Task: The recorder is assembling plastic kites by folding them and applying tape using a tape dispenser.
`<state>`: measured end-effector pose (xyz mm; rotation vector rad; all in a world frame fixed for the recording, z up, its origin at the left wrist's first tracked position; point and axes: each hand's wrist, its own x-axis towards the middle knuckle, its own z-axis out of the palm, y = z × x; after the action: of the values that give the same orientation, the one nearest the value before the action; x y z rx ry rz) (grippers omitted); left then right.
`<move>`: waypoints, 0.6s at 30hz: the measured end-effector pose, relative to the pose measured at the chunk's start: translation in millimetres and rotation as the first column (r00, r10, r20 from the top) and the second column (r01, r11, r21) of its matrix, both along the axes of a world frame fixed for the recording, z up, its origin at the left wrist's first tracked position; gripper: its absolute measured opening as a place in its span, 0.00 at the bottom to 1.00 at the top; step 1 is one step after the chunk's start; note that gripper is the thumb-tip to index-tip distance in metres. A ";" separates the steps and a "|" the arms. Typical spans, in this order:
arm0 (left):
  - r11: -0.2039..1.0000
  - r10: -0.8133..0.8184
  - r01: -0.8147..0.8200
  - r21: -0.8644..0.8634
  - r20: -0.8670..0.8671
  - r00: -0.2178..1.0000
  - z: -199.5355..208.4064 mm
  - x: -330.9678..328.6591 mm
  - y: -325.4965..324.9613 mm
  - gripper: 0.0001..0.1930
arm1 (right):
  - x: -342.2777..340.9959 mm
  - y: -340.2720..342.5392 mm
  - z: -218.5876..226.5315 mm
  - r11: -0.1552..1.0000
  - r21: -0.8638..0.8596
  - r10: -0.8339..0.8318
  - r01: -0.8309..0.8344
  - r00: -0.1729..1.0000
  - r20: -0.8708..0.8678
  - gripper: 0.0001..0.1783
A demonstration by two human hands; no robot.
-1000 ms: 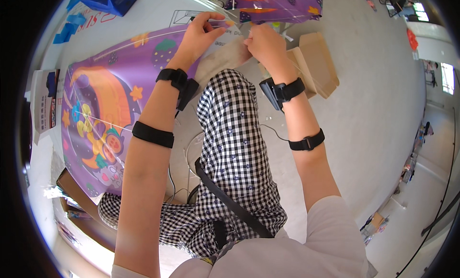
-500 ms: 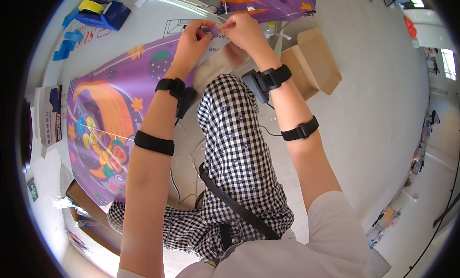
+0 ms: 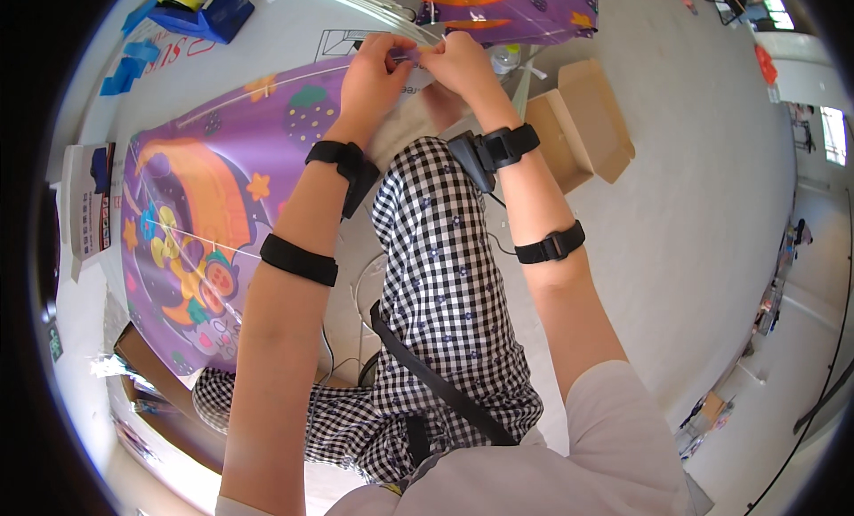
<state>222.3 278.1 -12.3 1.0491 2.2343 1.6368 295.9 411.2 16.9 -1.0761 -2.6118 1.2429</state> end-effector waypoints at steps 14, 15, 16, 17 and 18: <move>0.985 0.138 -0.144 -0.094 -0.069 0.988 -2.9 3.7 8.9 0.13 | -2.0 -7.7 8.0 0.977 -0.206 -0.069 0.047 0.993 -0.099 0.18; 0.985 0.139 -0.145 -0.094 -0.068 0.988 -2.5 4.3 9.5 0.13 | -1.9 -7.3 9.5 0.979 -0.199 -0.059 0.036 0.992 -0.112 0.18; 0.982 0.151 -0.156 -0.105 -0.056 0.987 -1.9 4.7 9.8 0.12 | -1.9 -7.1 11.1 0.967 -0.253 -0.057 0.035 0.995 -0.081 0.15; 0.979 0.164 -0.168 -0.117 -0.043 0.986 -1.3 4.9 9.7 0.11 | -2.3 -7.3 12.5 0.951 -0.306 -0.052 0.034 0.997 -0.050 0.14; 0.978 0.166 -0.170 -0.117 -0.043 0.985 -1.0 5.5 9.2 0.11 | -2.9 -7.6 13.9 0.951 -0.307 -0.050 0.032 0.998 -0.050 0.14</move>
<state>227.9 287.2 -13.3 0.8849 2.4691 1.5332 293.0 403.6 30.8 -1.1100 -2.3943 1.6827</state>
